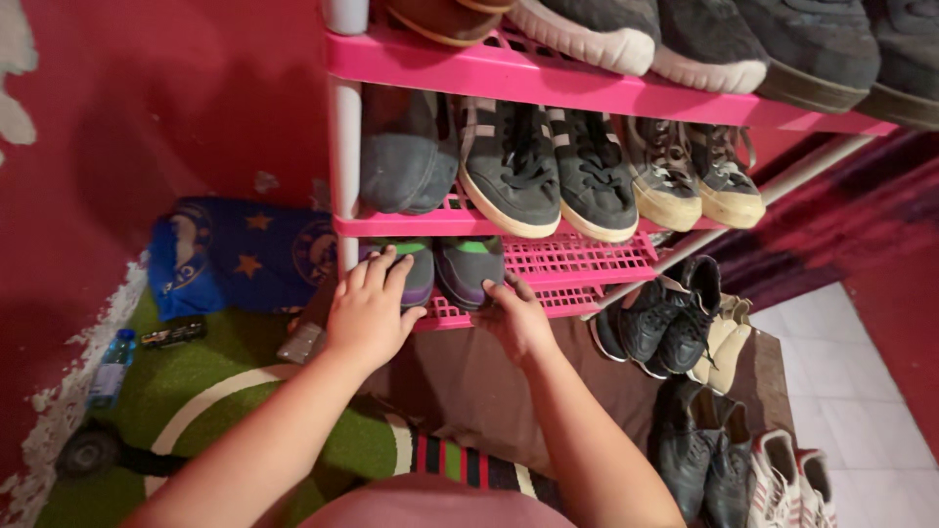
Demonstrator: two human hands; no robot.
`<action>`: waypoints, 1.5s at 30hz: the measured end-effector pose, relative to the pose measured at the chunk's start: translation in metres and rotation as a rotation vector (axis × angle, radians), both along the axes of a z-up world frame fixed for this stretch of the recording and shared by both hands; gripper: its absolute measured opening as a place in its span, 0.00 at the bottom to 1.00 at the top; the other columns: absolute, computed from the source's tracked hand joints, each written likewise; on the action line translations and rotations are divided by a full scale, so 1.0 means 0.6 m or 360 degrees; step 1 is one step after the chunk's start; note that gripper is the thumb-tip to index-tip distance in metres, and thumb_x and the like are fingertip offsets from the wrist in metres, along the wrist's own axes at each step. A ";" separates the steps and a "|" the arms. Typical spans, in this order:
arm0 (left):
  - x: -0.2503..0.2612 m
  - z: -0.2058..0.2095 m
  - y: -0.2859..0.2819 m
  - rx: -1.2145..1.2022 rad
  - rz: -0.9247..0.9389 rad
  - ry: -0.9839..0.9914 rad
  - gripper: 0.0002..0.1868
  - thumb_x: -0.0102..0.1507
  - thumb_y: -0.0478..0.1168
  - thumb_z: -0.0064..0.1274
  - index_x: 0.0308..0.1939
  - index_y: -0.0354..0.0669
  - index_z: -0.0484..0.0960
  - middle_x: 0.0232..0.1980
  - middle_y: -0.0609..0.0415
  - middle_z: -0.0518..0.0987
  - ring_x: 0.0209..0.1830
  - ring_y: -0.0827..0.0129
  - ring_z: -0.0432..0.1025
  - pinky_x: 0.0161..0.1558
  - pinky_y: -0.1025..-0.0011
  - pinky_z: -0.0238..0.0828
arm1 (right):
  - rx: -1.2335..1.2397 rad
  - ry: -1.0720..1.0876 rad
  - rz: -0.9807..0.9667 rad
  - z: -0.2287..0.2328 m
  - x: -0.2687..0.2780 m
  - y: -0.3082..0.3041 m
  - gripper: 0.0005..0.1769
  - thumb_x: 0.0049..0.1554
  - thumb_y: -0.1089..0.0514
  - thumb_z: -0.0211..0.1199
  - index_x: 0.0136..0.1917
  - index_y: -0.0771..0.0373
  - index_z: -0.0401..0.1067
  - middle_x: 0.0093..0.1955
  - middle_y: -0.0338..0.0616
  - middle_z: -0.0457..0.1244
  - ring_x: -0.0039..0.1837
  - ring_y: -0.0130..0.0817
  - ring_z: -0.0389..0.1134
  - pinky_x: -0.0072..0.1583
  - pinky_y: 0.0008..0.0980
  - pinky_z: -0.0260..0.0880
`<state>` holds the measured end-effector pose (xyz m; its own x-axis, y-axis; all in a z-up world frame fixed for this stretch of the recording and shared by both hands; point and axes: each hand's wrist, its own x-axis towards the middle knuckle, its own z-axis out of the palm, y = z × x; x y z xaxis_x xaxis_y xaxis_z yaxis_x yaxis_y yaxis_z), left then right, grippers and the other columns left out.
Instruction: The person organizes shoes by picking up a pair of dark sneakers with green accents, tying the laces, and placing them on a pink shoe rack. They then pick up a pair of white sneakers, tie the laces, and place them on the floor next to other shoes.
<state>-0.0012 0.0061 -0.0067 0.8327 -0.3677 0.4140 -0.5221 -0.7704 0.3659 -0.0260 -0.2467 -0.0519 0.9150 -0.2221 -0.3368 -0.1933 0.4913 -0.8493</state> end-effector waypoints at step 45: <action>-0.494 -0.092 -0.369 0.0010 -0.0648 0.0661 0.28 0.55 0.52 0.63 0.58 0.53 0.78 0.76 0.56 0.64 0.78 0.55 0.52 0.67 0.43 0.58 | -0.0157 0.0358 -0.0649 -0.130 -0.783 -0.406 0.19 0.57 0.47 0.64 0.57 0.60 0.73 0.47 0.38 0.69 0.42 0.30 0.69 0.41 0.29 0.68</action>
